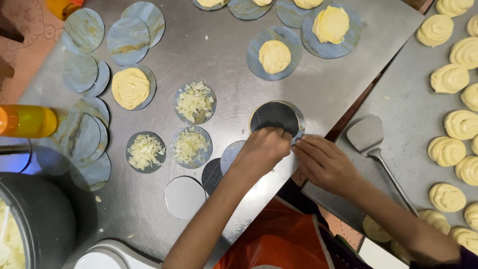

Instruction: The person assembles small pies by placing dough on circular molds, adding a brown filling, and topping with shredded white filling. They use a digital scale to measure the shredded filling and a circular cutter to shape the dough. The process involves repetitive assembly of multiple pies on a metal table.

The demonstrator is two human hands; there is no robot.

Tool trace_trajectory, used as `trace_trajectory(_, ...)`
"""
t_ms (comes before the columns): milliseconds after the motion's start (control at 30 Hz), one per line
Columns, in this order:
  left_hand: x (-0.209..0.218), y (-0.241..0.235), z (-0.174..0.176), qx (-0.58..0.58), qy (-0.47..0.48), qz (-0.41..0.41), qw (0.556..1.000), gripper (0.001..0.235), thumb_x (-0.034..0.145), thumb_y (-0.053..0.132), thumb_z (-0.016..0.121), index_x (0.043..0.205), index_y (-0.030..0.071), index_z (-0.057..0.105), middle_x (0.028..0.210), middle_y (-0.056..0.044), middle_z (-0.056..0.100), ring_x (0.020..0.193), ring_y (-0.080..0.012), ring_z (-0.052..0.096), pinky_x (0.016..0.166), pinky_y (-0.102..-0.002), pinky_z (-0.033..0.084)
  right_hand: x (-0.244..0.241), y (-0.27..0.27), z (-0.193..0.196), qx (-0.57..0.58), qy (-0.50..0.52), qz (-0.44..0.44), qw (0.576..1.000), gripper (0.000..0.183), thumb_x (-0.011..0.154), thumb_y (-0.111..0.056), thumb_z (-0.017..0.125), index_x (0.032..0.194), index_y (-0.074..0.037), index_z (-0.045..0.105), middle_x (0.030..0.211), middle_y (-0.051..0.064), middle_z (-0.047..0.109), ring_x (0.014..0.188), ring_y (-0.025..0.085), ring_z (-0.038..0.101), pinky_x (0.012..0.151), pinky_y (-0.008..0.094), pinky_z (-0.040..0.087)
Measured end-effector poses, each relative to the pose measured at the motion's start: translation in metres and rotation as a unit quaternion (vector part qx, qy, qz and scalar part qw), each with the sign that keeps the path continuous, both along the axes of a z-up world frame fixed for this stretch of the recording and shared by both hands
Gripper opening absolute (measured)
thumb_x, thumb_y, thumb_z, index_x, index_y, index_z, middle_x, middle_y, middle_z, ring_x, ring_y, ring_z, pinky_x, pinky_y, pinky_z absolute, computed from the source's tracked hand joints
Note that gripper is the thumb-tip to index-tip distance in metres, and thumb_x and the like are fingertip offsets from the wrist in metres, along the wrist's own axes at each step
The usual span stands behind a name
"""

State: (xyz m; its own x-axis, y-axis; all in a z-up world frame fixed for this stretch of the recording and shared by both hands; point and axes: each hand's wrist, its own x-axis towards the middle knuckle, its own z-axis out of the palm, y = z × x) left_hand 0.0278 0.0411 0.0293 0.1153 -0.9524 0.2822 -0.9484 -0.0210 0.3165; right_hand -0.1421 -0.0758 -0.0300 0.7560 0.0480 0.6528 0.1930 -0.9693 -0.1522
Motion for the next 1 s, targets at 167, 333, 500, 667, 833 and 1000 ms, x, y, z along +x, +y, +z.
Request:
trace_trajectory(167, 0.018, -0.004, -0.033, -0.013, 0.168, 0.006, 0.986, 0.026, 0.076, -0.005, 0.073, 0.057, 0.003, 0.057, 0.046, -0.006, 0.049, 0.041, -0.0178, 0.052, 0.041, -0.029, 0.045, 0.018, 0.003, -0.006, 0.002, -0.026, 0.007, 1.0, 0.028, 0.095, -0.011, 0.069, 0.12, 0.001, 0.072, 0.115, 0.019, 0.069, 0.109, 0.036, 0.069, 0.094, 0.047, 0.058)
trace_trajectory(333, 0.029, -0.003, -0.045, -0.01, 0.353, 0.031, 0.935, 0.02, 0.079, 0.005, 0.077, 0.062, 0.009, 0.067, 0.048, -0.001, 0.053, 0.046, -0.0098, 0.051, 0.046, -0.026, 0.044, 0.022, 0.0, -0.015, 0.031, -0.017, 0.013, 0.999, 0.033, 0.099, -0.012, 0.065, 0.129, 0.001, 0.067, 0.122, 0.019, 0.066, 0.113, 0.037, 0.067, 0.093, 0.047, 0.057)
trace_trajectory(500, 0.037, -0.002, -0.059, -0.003, 0.411, 0.049, 0.91, 0.007, 0.076, 0.006, 0.082, 0.074, 0.009, 0.077, 0.055, -0.004, 0.065, 0.052, -0.0115, 0.059, 0.051, -0.029, 0.049, 0.027, -0.006, -0.021, -0.012, -0.014, 0.004, 1.0, 0.031, 0.103, -0.023, 0.061, 0.124, -0.002, 0.068, 0.119, 0.015, 0.068, 0.111, 0.033, 0.069, 0.095, 0.047, 0.056)
trace_trajectory(667, 0.041, 0.003, -0.066, -0.008, 0.464, 0.083, 0.882, 0.007, 0.074, 0.004, 0.081, 0.077, 0.01, 0.08, 0.055, -0.003, 0.066, 0.055, -0.0085, 0.06, 0.054, -0.028, 0.052, 0.028, -0.006, -0.007, -0.047, -0.028, 0.003, 0.998, 0.028, 0.102, -0.023, 0.062, 0.12, -0.002, 0.068, 0.121, 0.015, 0.067, 0.111, 0.032, 0.068, 0.098, 0.047, 0.055)
trace_trajectory(833, 0.043, 0.0, -0.057, -0.017, 0.488, 0.084, 0.869, 0.012, 0.074, 0.002, 0.081, 0.083, 0.01, 0.082, 0.057, -0.004, 0.069, 0.056, -0.009, 0.063, 0.057, -0.028, 0.055, 0.033, -0.009, -0.001, -0.046, -0.003, 0.028, 0.999, 0.026, 0.104, -0.025, 0.058, 0.114, -0.003, 0.068, 0.117, 0.013, 0.07, 0.113, 0.028, 0.069, 0.103, 0.045, 0.054)
trace_trajectory(1000, 0.044, 0.001, -0.074, -0.02, 0.57, 0.104, 0.815, 0.018, 0.075, -0.002, 0.078, 0.089, 0.008, 0.082, 0.06, -0.004, 0.071, 0.055, -0.0067, 0.064, 0.061, -0.025, 0.056, 0.033, -0.015, -0.002, 0.074, 0.058, 0.002, 0.996, 0.037, 0.102, -0.035, 0.058, 0.124, -0.006, 0.066, 0.109, 0.009, 0.069, 0.107, 0.027, 0.071, 0.096, 0.045, 0.055)
